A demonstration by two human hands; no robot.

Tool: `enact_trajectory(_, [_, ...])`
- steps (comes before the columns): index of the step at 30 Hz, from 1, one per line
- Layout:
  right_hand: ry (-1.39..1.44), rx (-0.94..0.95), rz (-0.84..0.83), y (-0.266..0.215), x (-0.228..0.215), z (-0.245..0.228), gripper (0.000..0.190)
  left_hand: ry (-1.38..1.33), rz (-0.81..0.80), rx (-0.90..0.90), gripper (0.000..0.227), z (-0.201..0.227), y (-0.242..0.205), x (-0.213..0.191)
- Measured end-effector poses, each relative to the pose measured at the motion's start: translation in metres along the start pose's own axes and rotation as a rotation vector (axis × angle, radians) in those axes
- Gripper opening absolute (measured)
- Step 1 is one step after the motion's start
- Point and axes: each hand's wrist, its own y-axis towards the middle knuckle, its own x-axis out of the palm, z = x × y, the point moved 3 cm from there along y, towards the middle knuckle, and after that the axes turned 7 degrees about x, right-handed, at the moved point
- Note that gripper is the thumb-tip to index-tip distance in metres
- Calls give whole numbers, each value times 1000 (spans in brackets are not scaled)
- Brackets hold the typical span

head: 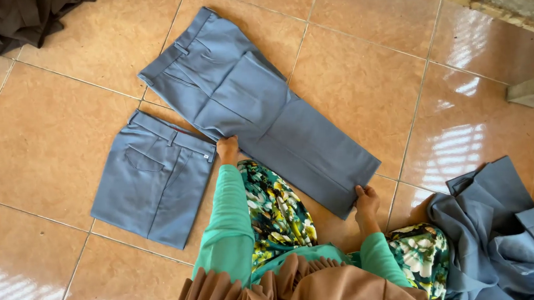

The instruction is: Folding grey trousers into neat rectangles and stacking them on the floor.

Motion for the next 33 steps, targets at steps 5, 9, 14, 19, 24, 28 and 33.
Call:
enact_trajectory(5, [65, -59, 20, -15, -8, -40, 26, -89, 83, 108, 44, 5, -14, -2])
enact_trajectory(9, [-72, -146, 31, -13, -12, -21, 36, 39, 121, 123, 46, 18, -42, -4])
enact_trajectory(14, [-635, -90, 240, 27, 8, 9, 82, 154, 437, 236, 88, 126, -164, -67])
enact_trajectory(19, [-627, -2, 80, -14, 23, -33, 70, 452, 154, 728, 50, 144, -189, -38])
enact_trajectory(24, [-186, 6, 22, -23, 15, -39, 75, 657, -207, 735, 39, 108, -165, 23])
enact_trajectory(28, [370, 265, -368, -11, -32, -54, 78, 784, -240, 688, 41, 80, -164, 67])
enact_trajectory(33, [449, 90, -466, 16, -140, -93, 71, 735, -316, 761, 45, 66, -236, 135])
